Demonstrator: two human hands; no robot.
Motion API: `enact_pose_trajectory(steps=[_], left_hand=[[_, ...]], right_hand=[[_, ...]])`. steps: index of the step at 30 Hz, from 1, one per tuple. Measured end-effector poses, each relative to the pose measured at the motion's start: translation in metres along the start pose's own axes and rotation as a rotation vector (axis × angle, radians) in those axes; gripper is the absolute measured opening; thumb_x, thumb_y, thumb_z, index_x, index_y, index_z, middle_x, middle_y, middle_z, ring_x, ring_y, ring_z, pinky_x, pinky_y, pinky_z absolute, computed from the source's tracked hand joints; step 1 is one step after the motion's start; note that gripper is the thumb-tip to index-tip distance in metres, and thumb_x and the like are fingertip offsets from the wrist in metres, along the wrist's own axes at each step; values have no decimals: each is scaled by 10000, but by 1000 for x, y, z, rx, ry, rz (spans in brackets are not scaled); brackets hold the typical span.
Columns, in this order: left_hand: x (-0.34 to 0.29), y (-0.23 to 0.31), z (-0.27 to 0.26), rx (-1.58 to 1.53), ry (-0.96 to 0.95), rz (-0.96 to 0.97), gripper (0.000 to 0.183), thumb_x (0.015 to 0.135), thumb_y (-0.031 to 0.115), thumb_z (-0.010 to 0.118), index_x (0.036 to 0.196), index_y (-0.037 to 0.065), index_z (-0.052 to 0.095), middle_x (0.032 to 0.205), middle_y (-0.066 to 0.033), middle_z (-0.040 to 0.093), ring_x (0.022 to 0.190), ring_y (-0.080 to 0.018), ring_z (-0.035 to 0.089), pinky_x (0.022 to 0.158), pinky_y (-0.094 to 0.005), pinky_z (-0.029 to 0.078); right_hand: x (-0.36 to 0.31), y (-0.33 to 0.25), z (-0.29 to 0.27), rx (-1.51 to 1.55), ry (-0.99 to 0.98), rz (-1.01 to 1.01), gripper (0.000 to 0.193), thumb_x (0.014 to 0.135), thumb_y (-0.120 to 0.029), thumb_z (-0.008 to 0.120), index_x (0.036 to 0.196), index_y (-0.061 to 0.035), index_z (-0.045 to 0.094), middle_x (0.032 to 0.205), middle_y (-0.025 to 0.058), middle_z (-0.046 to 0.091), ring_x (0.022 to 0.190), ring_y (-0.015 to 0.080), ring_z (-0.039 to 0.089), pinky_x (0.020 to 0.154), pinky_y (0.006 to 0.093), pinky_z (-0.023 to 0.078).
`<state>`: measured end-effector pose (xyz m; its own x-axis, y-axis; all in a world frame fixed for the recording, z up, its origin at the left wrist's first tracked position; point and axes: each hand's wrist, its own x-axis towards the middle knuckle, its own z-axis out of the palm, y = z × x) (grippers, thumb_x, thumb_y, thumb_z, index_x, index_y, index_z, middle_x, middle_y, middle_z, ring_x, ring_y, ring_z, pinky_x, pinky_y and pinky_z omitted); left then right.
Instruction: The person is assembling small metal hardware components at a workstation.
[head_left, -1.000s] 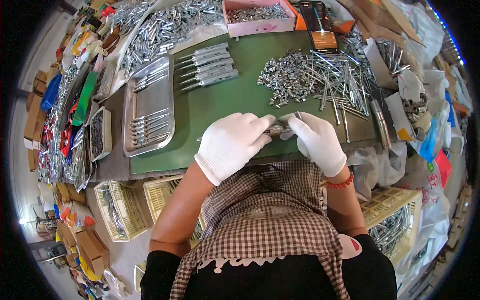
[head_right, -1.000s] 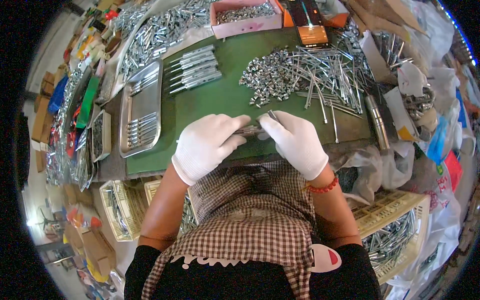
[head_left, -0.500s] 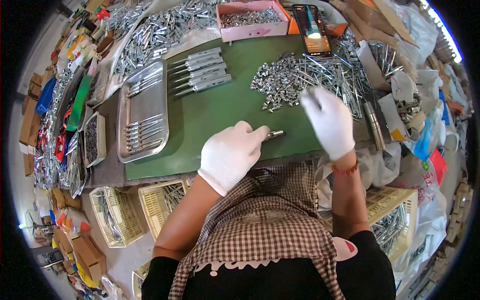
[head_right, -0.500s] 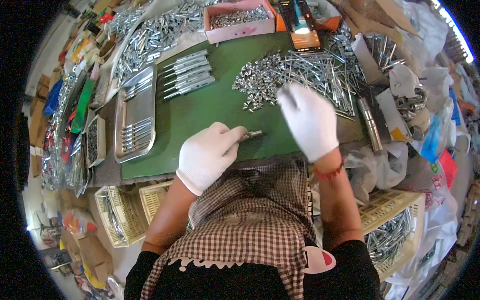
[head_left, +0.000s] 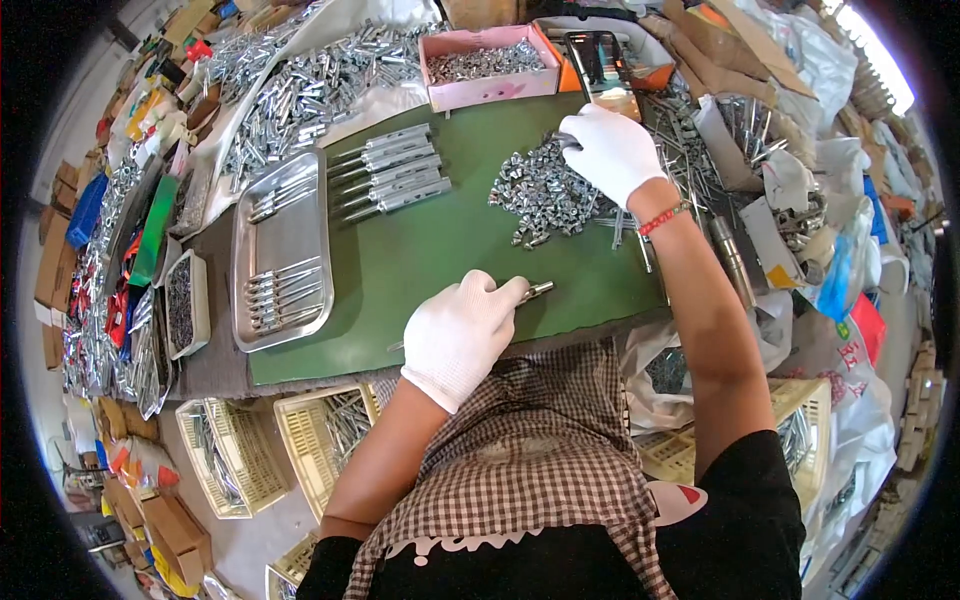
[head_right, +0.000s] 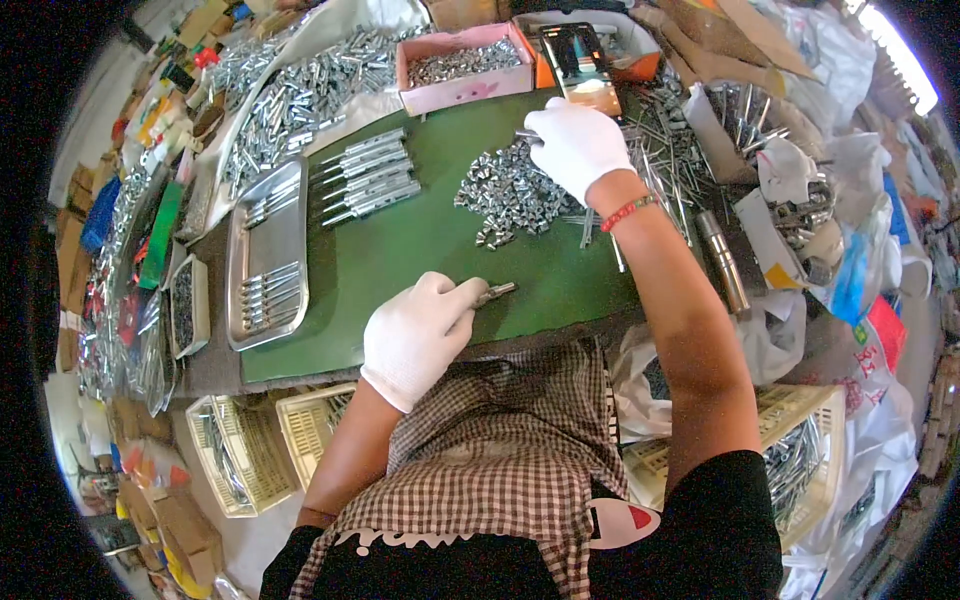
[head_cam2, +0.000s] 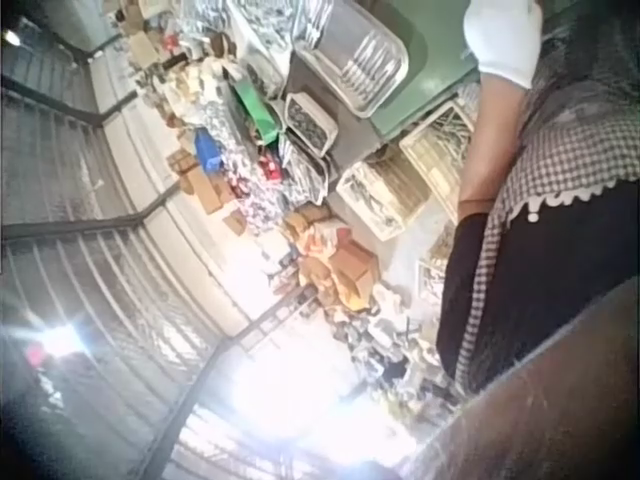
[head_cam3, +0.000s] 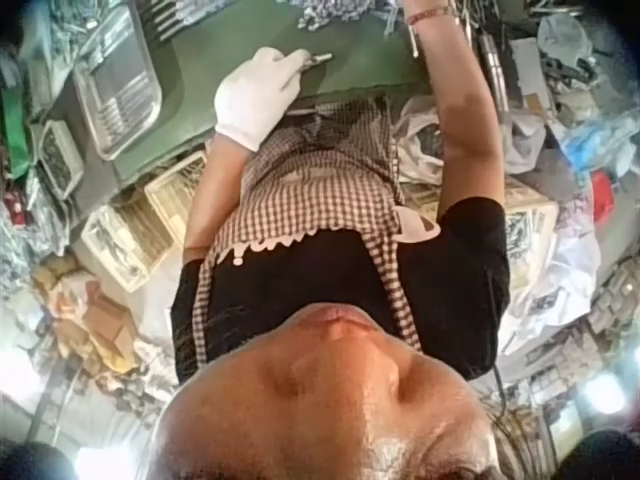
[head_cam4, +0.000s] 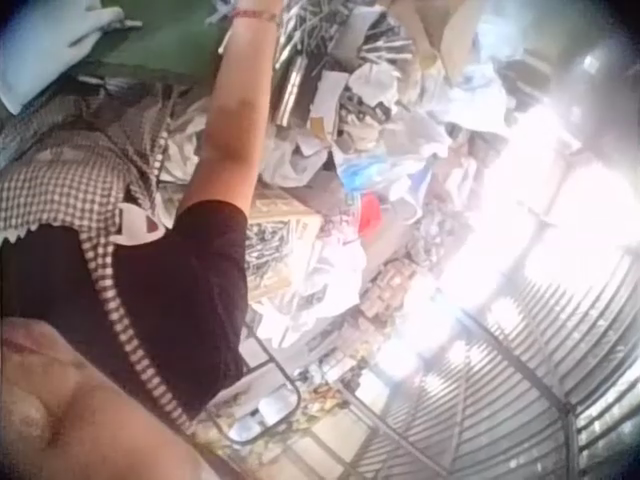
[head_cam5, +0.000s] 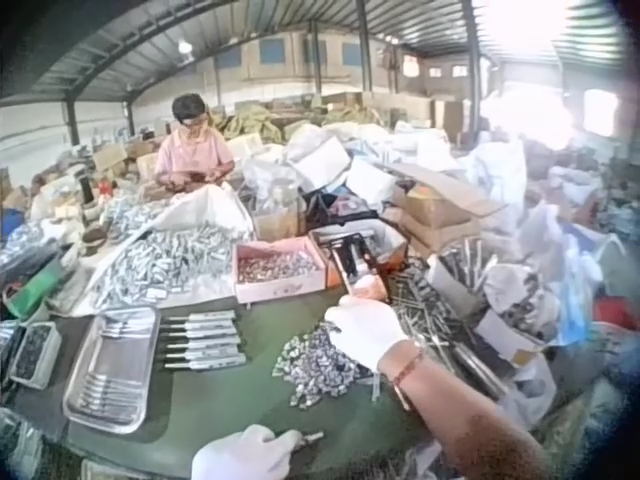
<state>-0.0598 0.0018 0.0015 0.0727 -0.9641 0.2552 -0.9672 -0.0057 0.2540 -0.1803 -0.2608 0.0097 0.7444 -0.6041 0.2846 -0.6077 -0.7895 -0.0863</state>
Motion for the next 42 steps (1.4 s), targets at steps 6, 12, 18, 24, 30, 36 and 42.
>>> enact_pose_trajectory(steps=[6, 12, 18, 24, 30, 36, 42], left_hand=[[0, -1, -1, 2, -40, -29, 201, 872, 166, 623, 1059, 223, 669, 812, -64, 576, 666, -272, 630, 572, -401, 512], [3, -3, -1, -55, -29, -19, 208, 885, 176, 605, 1076, 221, 672, 818, -78, 586, 678, -288, 636, 584, -413, 517], [1, -4, 1, -58, -34, -25, 208, 882, 174, 612, 1078, 202, 676, 820, -83, 584, 686, -294, 640, 597, -416, 525], [3, 0, 1, -113, -28, -23, 204, 877, 173, 620, 1072, 181, 680, 1007, -73, 638, 727, -288, 655, 636, -402, 540], [16, 2, 6, -178, -73, 52, 187, 875, 164, 609, 1053, 137, 661, 1187, -31, 651, 780, -267, 678, 680, -384, 549], [17, 1, 9, -163, -73, 74, 165, 878, 148, 596, 1032, 120, 649, 1194, -5, 654, 788, -252, 685, 694, -380, 553], [17, 5, 9, -151, -21, 81, 158, 874, 142, 599, 1021, 130, 658, 1180, -5, 659, 779, -249, 683, 692, -379, 554]], right_hand=[[-46, -33, -14, 316, 31, 34, 174, 928, -264, 602, 1011, -129, 674, 891, 140, 701, 839, 354, 686, 748, 451, 541], [-113, -71, -17, 1096, -140, 368, 170, 913, -123, 701, 1018, 7, 671, 917, 65, 708, 835, 90, 639, 773, 260, 513], [-120, -80, -13, 1081, -111, 424, 165, 916, -109, 687, 1027, 11, 662, 905, 62, 705, 828, 85, 636, 769, 258, 512], [-118, -80, -11, 996, -64, 383, 166, 914, -107, 675, 1032, 7, 654, 868, 86, 698, 791, 108, 642, 744, 271, 515], [-121, -74, -7, 996, -93, 342, 173, 908, -117, 680, 1031, 1, 653, 859, 107, 688, 769, 128, 635, 729, 284, 512], [-101, -68, -7, 918, 33, 384, 172, 907, -117, 681, 1043, -12, 676, 882, 114, 708, 806, 162, 683, 764, 275, 527], [-84, -61, -7, 617, 155, 243, 218, 905, -240, 671, 1019, -58, 711, 922, 146, 717, 848, 319, 698, 758, 372, 542]])
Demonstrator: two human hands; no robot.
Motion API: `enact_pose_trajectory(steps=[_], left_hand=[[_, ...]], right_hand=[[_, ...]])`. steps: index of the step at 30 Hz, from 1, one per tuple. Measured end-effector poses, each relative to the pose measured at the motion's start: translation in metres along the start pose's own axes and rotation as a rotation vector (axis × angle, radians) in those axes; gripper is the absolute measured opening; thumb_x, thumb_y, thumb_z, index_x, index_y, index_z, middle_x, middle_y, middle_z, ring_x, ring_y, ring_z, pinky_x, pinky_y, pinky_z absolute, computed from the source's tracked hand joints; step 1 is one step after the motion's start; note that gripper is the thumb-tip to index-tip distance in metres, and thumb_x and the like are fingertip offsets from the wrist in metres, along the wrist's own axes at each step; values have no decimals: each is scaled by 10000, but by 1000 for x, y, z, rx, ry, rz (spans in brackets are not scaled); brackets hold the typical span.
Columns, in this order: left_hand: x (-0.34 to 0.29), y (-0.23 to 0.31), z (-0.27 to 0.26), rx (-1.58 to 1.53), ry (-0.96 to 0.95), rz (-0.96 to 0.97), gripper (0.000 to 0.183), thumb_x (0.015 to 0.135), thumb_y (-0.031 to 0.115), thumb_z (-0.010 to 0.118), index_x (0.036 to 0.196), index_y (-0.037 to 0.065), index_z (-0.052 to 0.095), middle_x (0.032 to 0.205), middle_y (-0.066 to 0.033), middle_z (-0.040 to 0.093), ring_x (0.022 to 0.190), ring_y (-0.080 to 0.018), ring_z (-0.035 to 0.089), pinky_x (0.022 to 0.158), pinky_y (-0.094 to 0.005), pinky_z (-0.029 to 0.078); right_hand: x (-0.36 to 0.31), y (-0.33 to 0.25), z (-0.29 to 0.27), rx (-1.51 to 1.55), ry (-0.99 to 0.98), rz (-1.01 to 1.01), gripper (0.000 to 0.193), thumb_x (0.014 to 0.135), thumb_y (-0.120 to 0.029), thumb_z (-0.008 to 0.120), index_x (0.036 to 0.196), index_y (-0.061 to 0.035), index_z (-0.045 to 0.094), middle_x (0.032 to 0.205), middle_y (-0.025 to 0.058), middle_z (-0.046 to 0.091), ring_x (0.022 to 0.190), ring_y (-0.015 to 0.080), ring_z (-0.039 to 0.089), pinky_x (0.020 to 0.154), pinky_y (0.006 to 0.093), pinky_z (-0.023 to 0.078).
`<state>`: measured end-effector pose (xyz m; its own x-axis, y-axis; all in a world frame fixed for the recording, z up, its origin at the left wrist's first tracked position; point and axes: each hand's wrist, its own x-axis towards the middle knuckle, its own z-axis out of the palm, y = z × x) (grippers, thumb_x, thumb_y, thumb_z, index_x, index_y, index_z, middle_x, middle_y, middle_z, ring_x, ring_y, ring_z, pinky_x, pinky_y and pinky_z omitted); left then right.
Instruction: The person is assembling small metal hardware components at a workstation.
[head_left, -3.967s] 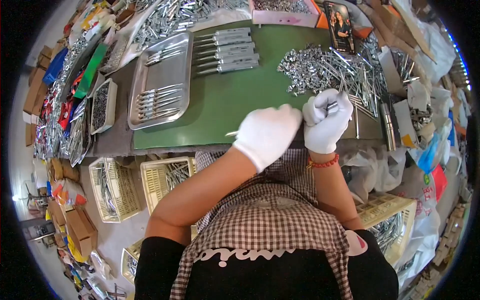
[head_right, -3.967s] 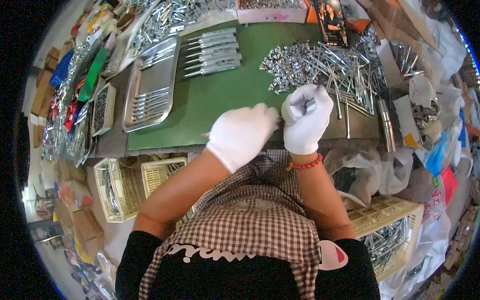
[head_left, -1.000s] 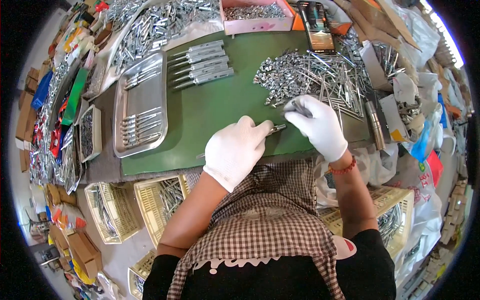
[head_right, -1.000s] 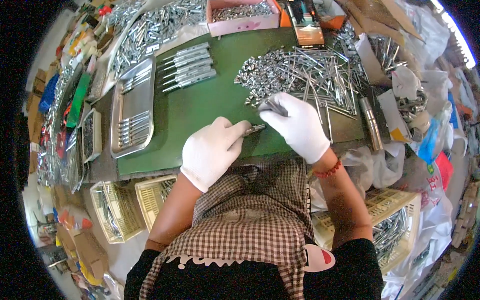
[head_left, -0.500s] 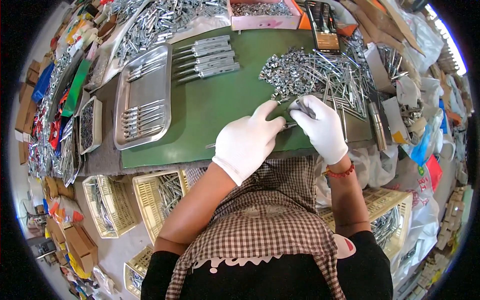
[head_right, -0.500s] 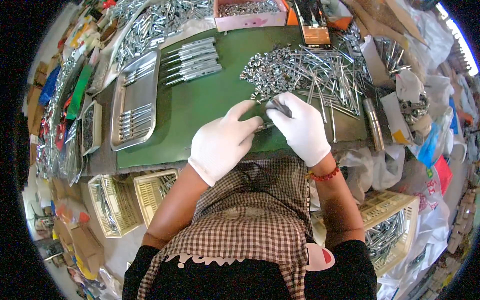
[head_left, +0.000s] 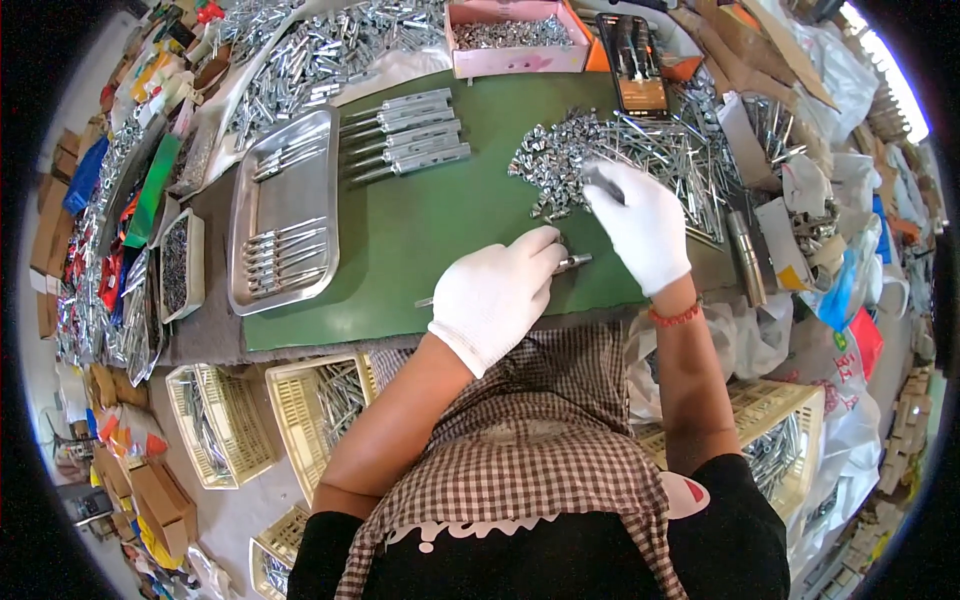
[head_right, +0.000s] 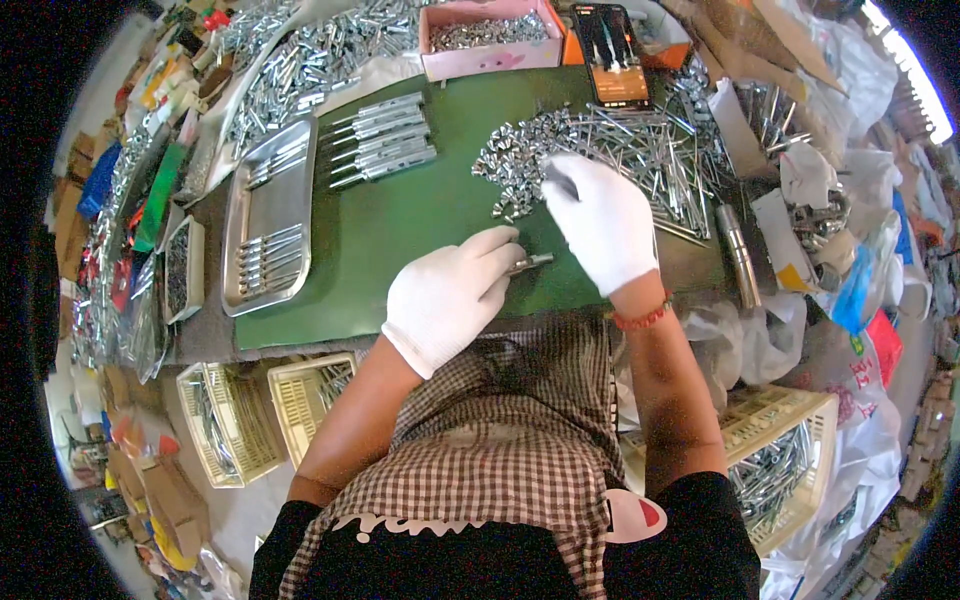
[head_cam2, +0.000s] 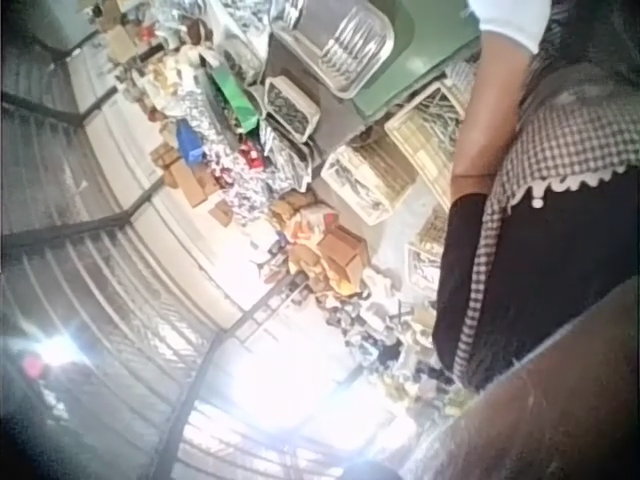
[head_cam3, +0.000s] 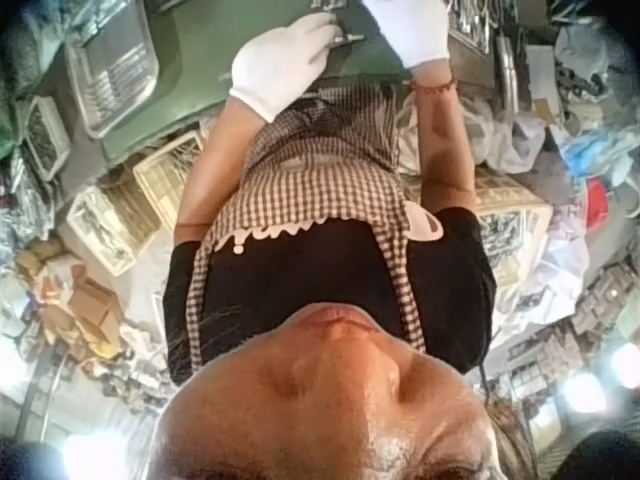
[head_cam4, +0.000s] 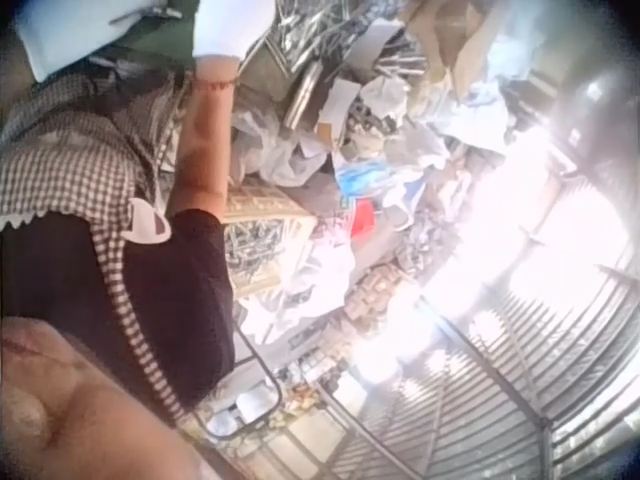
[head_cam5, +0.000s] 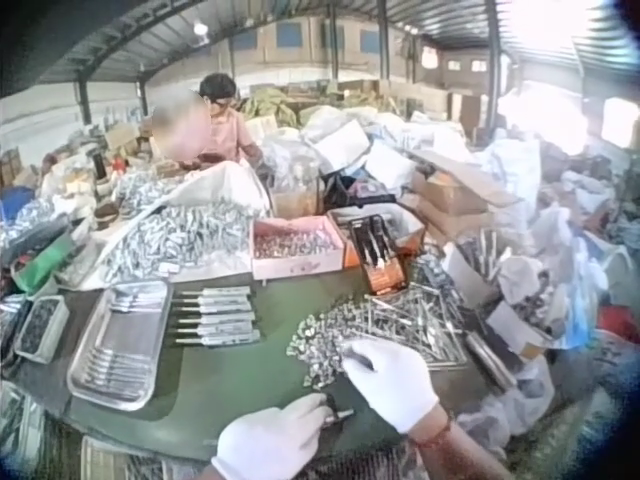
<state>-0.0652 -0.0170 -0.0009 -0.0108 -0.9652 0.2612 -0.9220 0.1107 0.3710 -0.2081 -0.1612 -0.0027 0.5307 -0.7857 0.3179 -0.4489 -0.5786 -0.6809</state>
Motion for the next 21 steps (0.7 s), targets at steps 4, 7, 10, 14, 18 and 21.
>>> enact_pose_trajectory(steps=[4, 7, 10, 14, 18, 21], left_hand=[[-1, 0, 3, 43, -29, -15, 149, 859, 122, 607, 1001, 120, 652, 1105, -8, 653, 729, -249, 659, 668, -377, 547], [-1, 1, 1, 52, 29, 29, 150, 843, 105, 611, 989, 112, 645, 1045, -11, 636, 691, -242, 636, 642, -372, 538], [-1, 0, 2, 44, 40, 35, 153, 830, 98, 617, 980, 115, 640, 1024, -13, 625, 681, -233, 629, 626, -367, 532], [0, 0, 3, 68, 109, 79, 127, 846, 135, 626, 971, 126, 642, 942, -16, 597, 624, -220, 634, 566, -369, 530], [0, -3, 4, 64, 90, 90, 135, 839, 131, 631, 973, 126, 643, 923, -18, 598, 626, -218, 640, 567, -369, 537], [0, -4, 4, 53, 70, 90, 136, 837, 130, 633, 972, 124, 644, 917, -22, 599, 628, -219, 645, 566, -373, 541]], right_hand=[[-19, -27, -9, 8, -270, 54, 294, 877, -346, 685, 857, -53, 675, 804, 160, 650, 763, 353, 651, 661, 426, 492], [-23, -20, -4, -32, -257, 19, 270, 881, -321, 670, 845, -53, 664, 796, 163, 642, 757, 366, 637, 656, 446, 484], [-26, -18, -4, -46, -269, -14, 191, 885, -217, 683, 891, -27, 667, 802, 156, 636, 742, 329, 632, 663, 395, 485], [-27, -11, -3, -96, -302, -64, 148, 898, -178, 650, 957, -42, 663, 904, 162, 662, 851, 358, 650, 737, 432, 511], [-32, -9, -1, -159, -274, -106, 152, 904, -176, 639, 991, -52, 656, 929, 154, 669, 866, 365, 651, 746, 443, 515], [-32, -12, 0, -189, -290, -107, 156, 907, -172, 633, 1009, -55, 648, 937, 153, 668, 874, 367, 652, 750, 453, 514]])
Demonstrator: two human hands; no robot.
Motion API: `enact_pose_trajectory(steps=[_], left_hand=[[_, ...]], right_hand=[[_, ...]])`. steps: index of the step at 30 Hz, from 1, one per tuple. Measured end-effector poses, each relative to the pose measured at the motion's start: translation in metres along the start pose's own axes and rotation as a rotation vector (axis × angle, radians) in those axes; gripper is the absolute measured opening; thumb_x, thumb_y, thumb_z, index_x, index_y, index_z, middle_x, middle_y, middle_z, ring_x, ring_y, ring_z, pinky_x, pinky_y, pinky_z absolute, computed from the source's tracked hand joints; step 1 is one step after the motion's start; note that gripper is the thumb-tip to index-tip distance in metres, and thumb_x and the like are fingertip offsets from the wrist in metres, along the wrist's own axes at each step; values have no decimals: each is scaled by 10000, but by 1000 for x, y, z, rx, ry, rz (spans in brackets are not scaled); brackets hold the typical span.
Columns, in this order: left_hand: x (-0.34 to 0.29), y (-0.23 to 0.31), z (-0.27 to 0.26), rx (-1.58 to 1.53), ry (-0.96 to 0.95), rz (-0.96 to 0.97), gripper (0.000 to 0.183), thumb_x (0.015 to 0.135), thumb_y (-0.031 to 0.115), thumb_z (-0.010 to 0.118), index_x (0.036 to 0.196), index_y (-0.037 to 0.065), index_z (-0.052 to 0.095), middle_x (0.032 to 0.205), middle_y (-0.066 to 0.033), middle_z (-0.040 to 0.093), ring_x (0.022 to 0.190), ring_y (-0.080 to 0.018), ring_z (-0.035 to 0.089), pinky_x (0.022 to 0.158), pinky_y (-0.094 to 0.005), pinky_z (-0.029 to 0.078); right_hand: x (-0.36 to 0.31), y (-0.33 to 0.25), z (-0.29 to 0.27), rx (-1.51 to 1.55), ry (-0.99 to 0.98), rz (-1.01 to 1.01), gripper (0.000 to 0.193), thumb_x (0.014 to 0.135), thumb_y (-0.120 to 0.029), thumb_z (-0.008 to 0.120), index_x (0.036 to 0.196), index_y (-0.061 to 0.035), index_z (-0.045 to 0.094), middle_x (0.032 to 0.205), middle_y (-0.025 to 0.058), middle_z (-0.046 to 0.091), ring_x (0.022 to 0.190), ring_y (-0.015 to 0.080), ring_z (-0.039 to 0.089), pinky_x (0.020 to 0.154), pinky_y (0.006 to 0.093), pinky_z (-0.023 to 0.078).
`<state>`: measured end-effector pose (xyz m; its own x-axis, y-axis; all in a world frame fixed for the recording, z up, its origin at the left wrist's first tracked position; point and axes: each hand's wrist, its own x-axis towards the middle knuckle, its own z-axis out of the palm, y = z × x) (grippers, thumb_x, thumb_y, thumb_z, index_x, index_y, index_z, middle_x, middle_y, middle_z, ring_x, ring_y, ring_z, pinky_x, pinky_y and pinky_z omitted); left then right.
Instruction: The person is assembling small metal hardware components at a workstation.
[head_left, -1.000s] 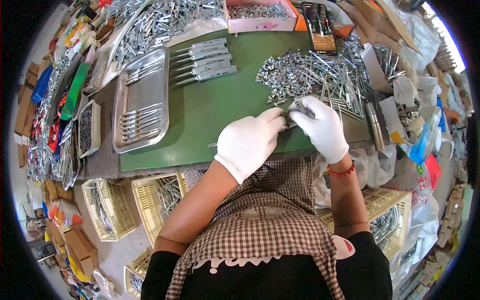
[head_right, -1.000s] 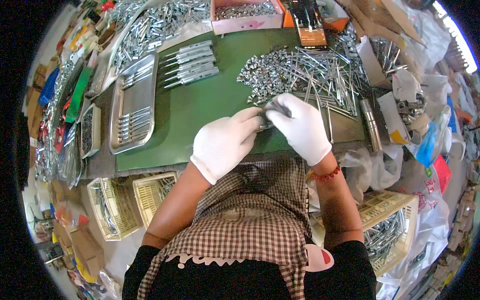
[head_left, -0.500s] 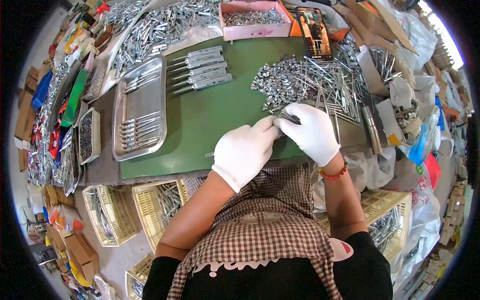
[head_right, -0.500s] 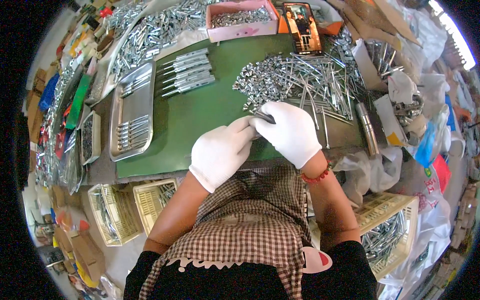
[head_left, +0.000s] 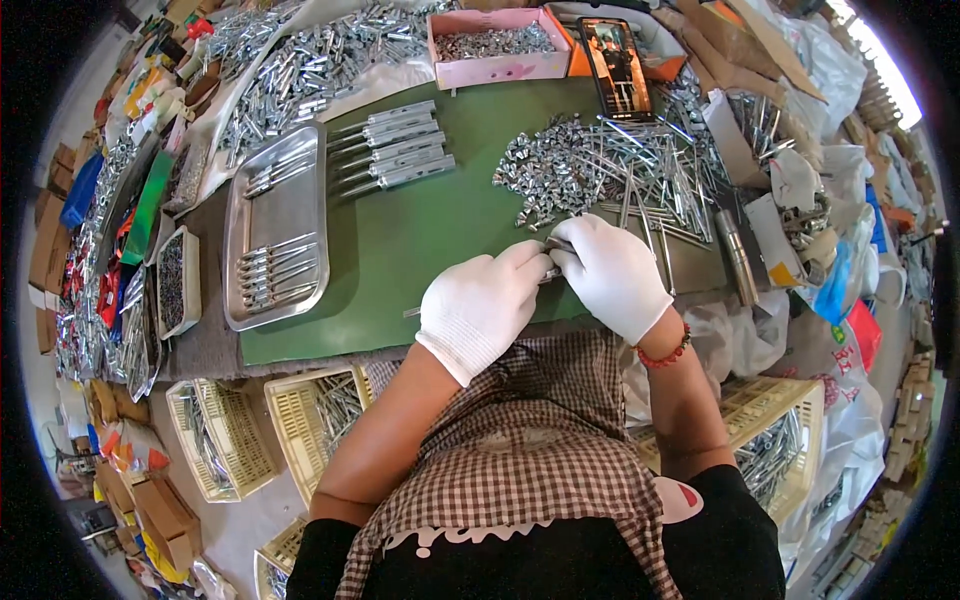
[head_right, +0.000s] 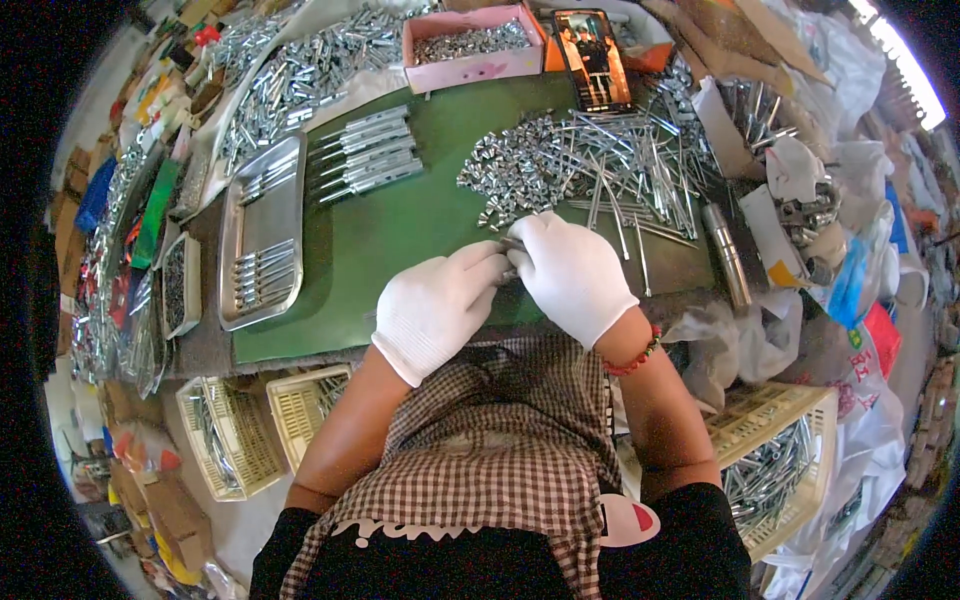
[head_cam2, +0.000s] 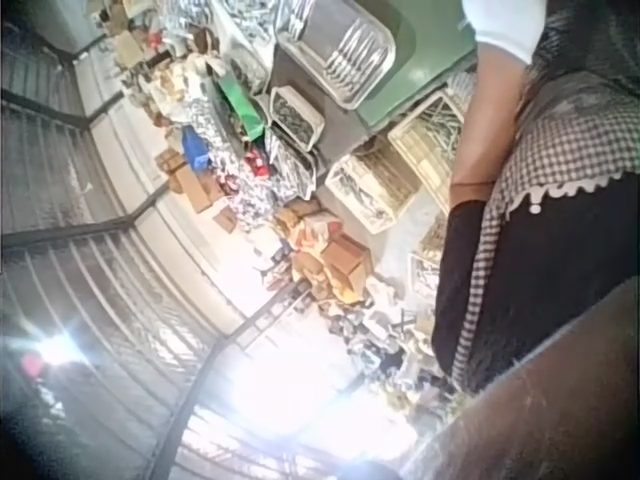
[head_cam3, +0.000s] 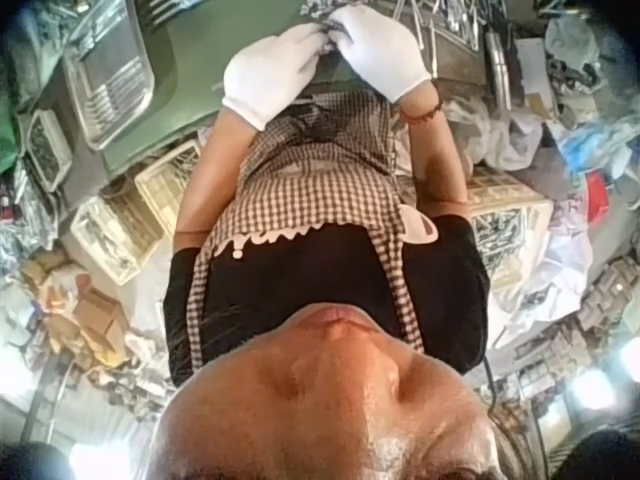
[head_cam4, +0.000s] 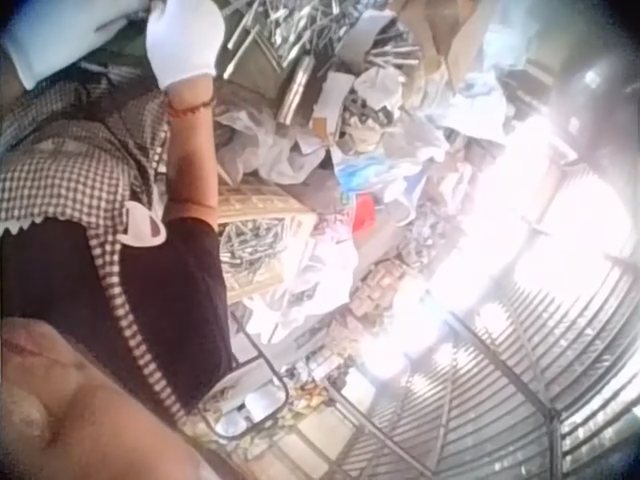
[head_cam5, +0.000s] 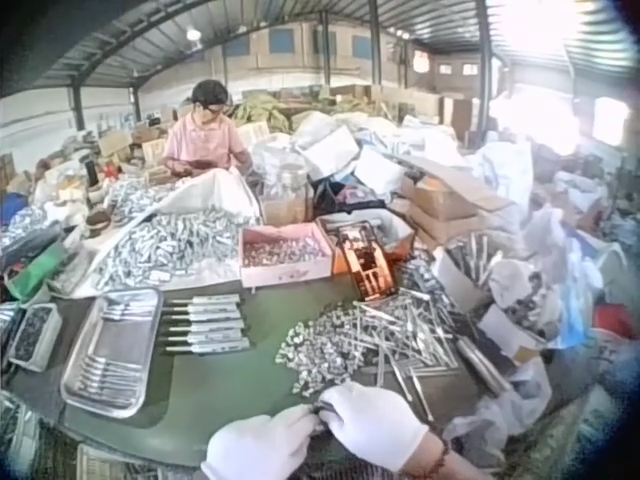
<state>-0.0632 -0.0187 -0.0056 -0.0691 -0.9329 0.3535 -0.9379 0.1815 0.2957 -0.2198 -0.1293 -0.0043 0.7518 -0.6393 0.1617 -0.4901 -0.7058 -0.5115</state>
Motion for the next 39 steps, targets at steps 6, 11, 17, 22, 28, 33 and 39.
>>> enact_pose_trajectory(steps=[6, 11, 17, 22, 28, 33, 39], left_hand=[[0, 0, 0, 5, -3, -1, 132, 838, 131, 635, 968, 110, 644, 907, -33, 595, 632, -231, 651, 565, -376, 543], [0, 0, 1, -17, 10, 13, 120, 844, 128, 629, 960, 104, 646, 926, -32, 607, 640, -235, 653, 574, -378, 545], [3, 0, 0, -24, -39, -48, 176, 849, 121, 620, 1020, 127, 661, 1091, -3, 661, 760, -240, 675, 665, -366, 557], [16, 5, 2, -33, -82, -116, 199, 874, 155, 624, 1065, 174, 677, 1054, -49, 634, 743, -270, 677, 643, -381, 557], [15, 5, 4, -9, -86, -119, 204, 876, 159, 631, 1072, 187, 679, 959, -63, 612, 704, -280, 660, 611, -393, 549], [9, 4, 5, 10, -91, -120, 208, 879, 164, 634, 1079, 197, 680, 908, -61, 610, 693, -281, 653, 595, -397, 538], [-10, 13, -11, 78, -109, -166, 206, 893, 183, 625, 1088, 221, 681, 835, -64, 584, 644, -271, 635, 563, -391, 521]], right_hand=[[1, 2, 3, -21, 28, 68, 161, 894, -185, 658, 983, -51, 652, 921, 149, 666, 858, 363, 651, 749, 447, 517], [-1, 7, -2, 28, 44, -20, 143, 885, -181, 672, 967, -65, 658, 907, 138, 667, 845, 342, 656, 730, 423, 519], [-10, 17, -14, -24, 169, -3, 127, 893, -178, 652, 991, -97, 656, 919, 110, 670, 836, 322, 668, 720, 417, 530], [-17, 13, -20, 50, 119, 63, 112, 874, -164, 678, 961, -95, 669, 920, 96, 672, 825, 308, 666, 715, 386, 530], [-17, 9, -13, -33, 108, 17, 104, 880, -187, 670, 959, -119, 680, 889, 93, 658, 819, 304, 665, 693, 405, 525], [-20, 4, -11, -13, 142, -34, 91, 883, -201, 664, 944, -141, 695, 874, 76, 658, 802, 313, 662, 685, 416, 525], [7, 17, -12, -161, 222, 19, 114, 862, -195, 699, 939, -115, 720, 888, 83, 656, 782, 305, 659, 680, 391, 521]])
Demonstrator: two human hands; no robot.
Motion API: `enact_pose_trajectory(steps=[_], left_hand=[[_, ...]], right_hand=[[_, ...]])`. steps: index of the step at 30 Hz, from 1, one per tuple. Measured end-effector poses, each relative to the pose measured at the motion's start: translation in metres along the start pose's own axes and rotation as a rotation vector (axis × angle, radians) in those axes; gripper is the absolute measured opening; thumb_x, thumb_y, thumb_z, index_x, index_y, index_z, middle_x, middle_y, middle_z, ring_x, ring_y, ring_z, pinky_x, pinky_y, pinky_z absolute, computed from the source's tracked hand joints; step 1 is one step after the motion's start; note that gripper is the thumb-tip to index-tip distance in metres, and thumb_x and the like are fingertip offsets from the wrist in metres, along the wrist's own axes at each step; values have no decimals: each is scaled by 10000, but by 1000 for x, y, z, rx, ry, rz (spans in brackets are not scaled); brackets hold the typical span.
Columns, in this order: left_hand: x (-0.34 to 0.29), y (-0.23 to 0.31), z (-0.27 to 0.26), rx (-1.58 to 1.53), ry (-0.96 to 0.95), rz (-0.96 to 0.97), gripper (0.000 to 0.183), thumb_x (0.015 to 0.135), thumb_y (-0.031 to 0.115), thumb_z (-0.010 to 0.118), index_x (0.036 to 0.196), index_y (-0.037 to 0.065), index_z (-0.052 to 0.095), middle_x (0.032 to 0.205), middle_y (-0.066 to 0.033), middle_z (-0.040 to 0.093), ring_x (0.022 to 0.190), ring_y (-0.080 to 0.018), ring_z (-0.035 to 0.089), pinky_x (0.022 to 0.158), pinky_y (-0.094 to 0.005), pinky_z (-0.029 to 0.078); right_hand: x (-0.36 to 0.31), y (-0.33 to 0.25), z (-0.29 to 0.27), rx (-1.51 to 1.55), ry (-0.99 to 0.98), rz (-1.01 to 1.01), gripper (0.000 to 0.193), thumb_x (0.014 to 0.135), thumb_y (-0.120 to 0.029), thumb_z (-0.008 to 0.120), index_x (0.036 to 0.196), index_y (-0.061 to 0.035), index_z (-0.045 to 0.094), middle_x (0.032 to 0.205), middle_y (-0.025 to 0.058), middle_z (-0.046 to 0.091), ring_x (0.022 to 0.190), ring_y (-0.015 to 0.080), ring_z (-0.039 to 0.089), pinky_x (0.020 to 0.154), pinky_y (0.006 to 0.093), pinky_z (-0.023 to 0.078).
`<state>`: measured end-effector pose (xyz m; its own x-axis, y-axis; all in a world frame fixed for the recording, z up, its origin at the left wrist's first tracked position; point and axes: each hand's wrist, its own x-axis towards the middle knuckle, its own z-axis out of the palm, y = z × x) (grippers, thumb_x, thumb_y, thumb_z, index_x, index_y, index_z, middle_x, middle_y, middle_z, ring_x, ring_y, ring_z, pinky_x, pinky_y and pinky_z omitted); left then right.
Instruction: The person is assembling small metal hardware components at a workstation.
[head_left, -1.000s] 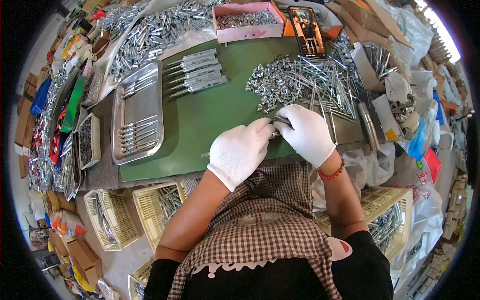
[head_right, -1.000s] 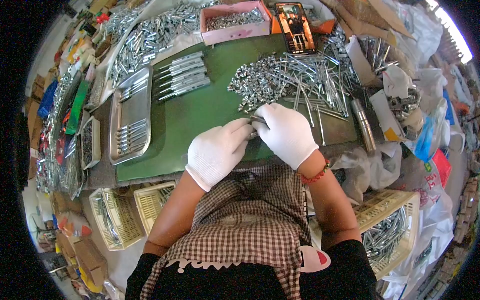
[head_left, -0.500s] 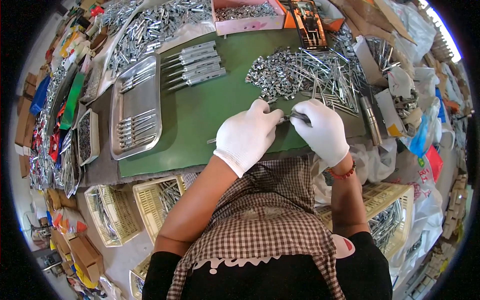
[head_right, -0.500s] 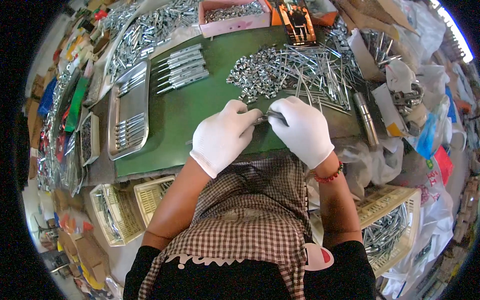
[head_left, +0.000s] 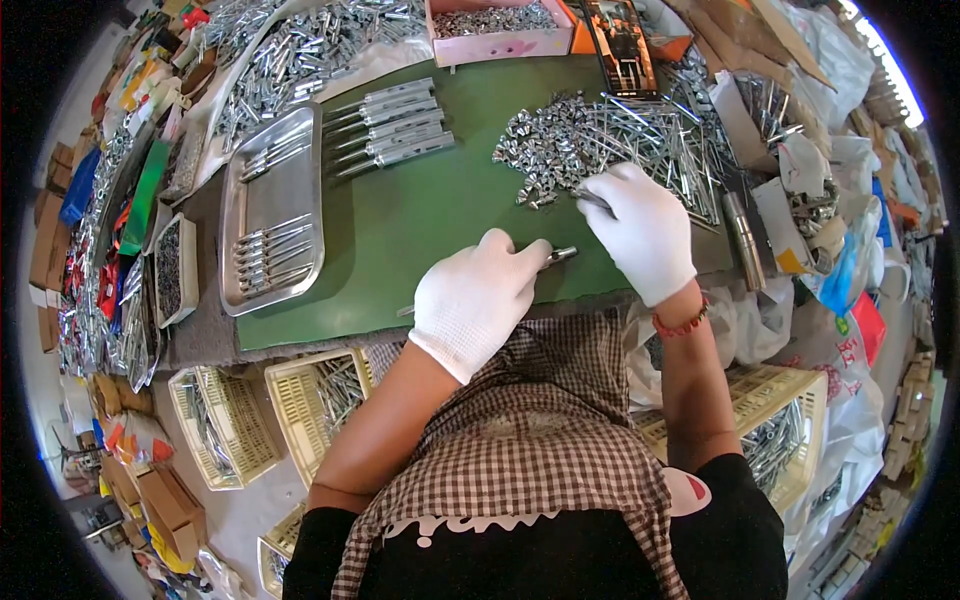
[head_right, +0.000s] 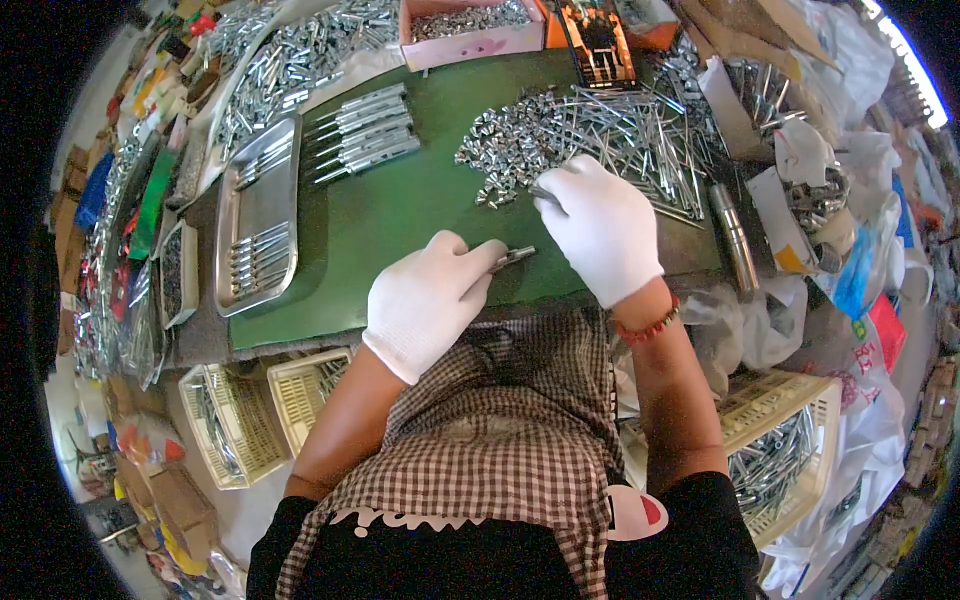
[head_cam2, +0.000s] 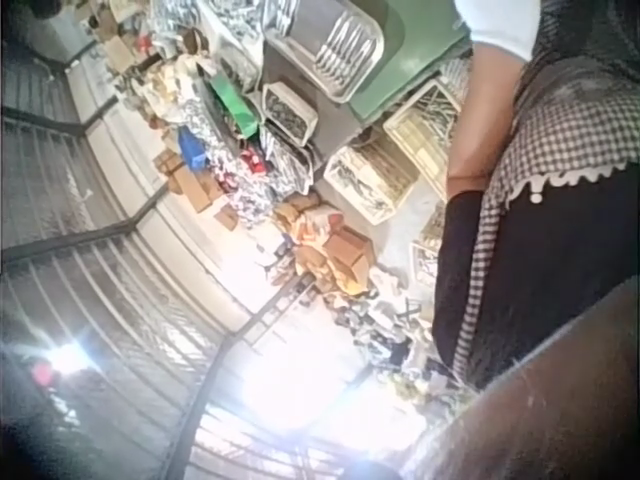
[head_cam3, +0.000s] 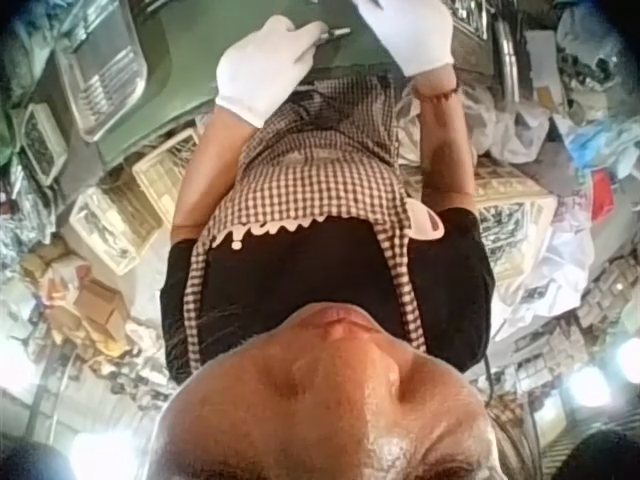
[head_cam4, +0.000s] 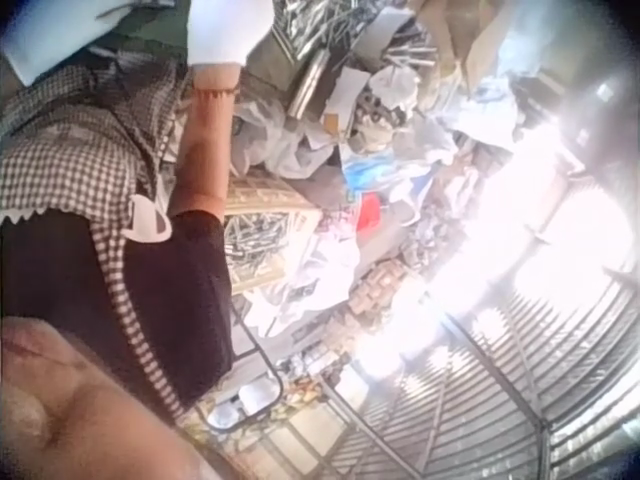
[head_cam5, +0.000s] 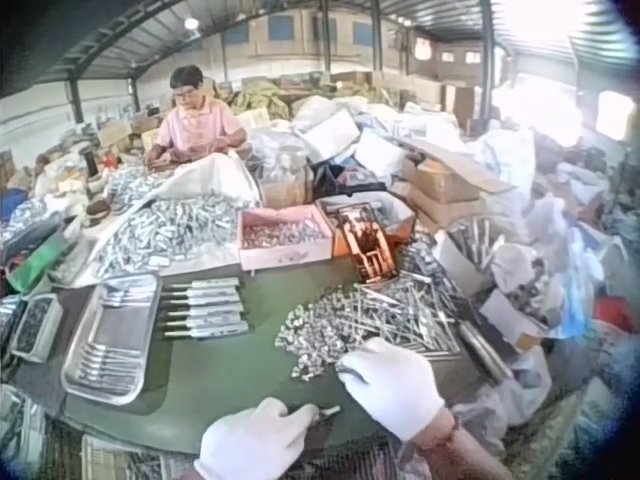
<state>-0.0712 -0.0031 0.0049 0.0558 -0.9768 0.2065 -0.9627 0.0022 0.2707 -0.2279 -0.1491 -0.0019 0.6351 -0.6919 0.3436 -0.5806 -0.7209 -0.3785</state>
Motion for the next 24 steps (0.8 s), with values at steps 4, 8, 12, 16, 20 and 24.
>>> enact_pose_trajectory(steps=[4, 8, 12, 16, 20, 24], left_hand=[[-10, 0, -2, 38, -22, -44, 198, 898, 197, 620, 1083, 233, 683, 795, -59, 565, 602, -260, 620, 539, -384, 512], [-10, 0, -1, 48, 6, -31, 198, 889, 199, 632, 1076, 237, 683, 795, -54, 567, 601, -259, 622, 533, -385, 513], [-10, -3, 1, -7, 27, -31, 197, 877, 195, 642, 1065, 234, 685, 800, -49, 580, 606, -258, 633, 529, -386, 514], [-9, -3, 1, -5, 25, -34, 201, 872, 189, 647, 1065, 232, 687, 805, -47, 591, 612, -258, 640, 534, -383, 515], [-11, -5, 2, -18, 58, -18, 201, 872, 188, 648, 1064, 226, 691, 803, -47, 590, 609, -260, 635, 534, -382, 513], [-10, -3, 0, -11, 34, -20, 202, 872, 185, 647, 1063, 220, 701, 798, -48, 584, 610, -260, 630, 531, -384, 506]], right_hand=[[10, 3, 8, -143, -77, -104, 123, 874, -212, 678, 950, -115, 676, 898, 87, 614, 774, 315, 648, 668, 428, 519], [8, -3, 9, -270, -166, -170, 115, 881, -172, 658, 987, -138, 628, 874, 93, 600, 789, 319, 639, 669, 448, 514], [-11, -8, -3, -136, -213, -216, 96, 882, -124, 610, 971, -87, 612, 904, 130, 612, 812, 325, 658, 687, 432, 532], [-19, 0, 3, 94, -141, -182, 108, 868, -110, 649, 969, -75, 653, 918, 120, 645, 817, 325, 661, 697, 403, 532], [-25, -22, -9, 458, -220, -7, 131, 838, -80, 706, 965, -59, 685, 910, 115, 675, 839, 314, 666, 722, 367, 533], [-27, -25, -4, 453, -229, -46, 128, 847, -80, 682, 974, -65, 678, 892, 128, 670, 835, 330, 658, 726, 385, 529]])
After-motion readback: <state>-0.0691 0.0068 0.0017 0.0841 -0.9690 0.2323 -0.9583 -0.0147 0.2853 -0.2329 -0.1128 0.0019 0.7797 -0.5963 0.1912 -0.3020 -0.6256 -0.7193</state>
